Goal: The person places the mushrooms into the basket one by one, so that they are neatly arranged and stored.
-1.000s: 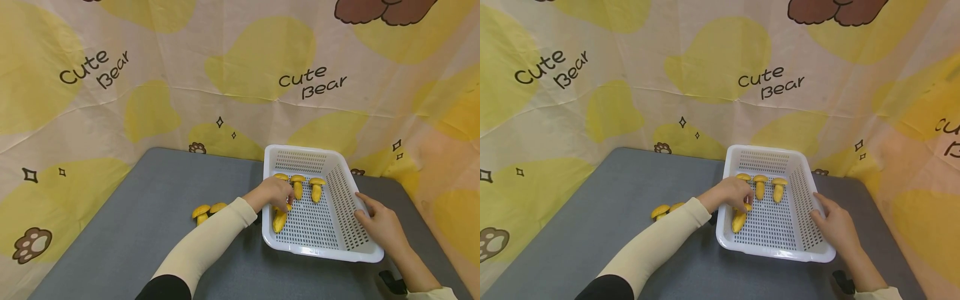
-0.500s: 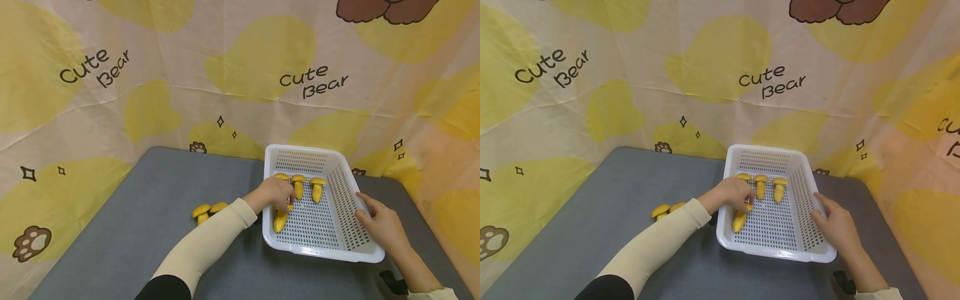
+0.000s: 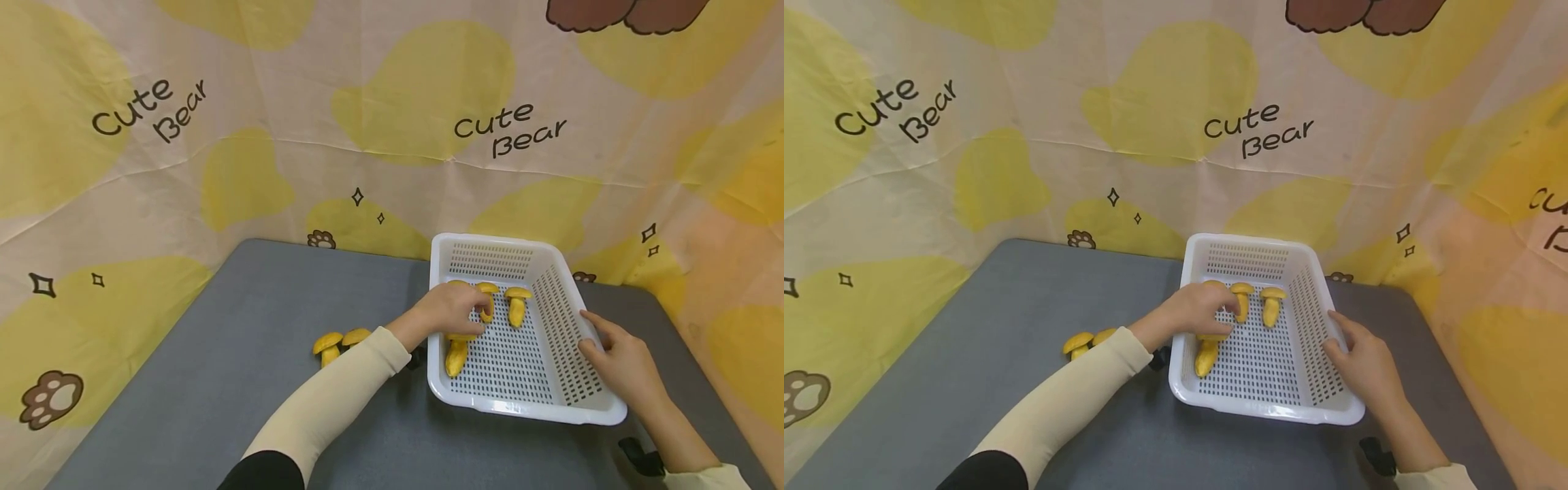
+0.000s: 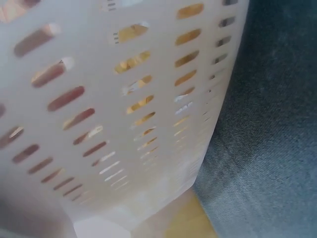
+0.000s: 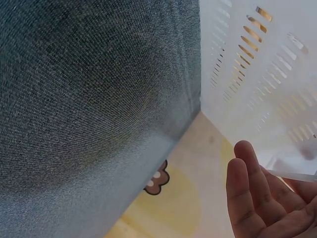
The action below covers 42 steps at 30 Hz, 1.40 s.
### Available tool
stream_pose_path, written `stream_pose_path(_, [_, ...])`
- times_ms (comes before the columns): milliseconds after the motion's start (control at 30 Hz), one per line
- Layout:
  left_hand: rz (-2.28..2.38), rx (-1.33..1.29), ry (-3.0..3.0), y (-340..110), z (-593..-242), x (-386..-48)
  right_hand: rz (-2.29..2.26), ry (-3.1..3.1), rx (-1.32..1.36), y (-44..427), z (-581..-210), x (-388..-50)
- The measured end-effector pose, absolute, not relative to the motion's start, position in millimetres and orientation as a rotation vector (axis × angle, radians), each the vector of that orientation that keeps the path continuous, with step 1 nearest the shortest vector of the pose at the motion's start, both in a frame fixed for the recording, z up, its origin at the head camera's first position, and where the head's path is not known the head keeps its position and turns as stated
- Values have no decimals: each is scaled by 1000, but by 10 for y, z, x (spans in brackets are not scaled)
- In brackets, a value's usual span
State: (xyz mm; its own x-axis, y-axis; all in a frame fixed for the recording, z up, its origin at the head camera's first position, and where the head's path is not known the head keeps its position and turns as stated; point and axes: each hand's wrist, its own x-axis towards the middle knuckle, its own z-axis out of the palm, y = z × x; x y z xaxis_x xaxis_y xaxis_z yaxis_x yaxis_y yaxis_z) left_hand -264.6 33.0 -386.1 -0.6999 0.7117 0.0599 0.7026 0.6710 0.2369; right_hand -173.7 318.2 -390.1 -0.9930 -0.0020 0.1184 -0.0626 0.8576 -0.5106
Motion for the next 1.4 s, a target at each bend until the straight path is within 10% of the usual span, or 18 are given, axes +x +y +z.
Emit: stream_pose_path(1400, [901, 1057, 2978, -800, -3576, -2256, 805, -2905, 63, 3208, -3921, -1732])
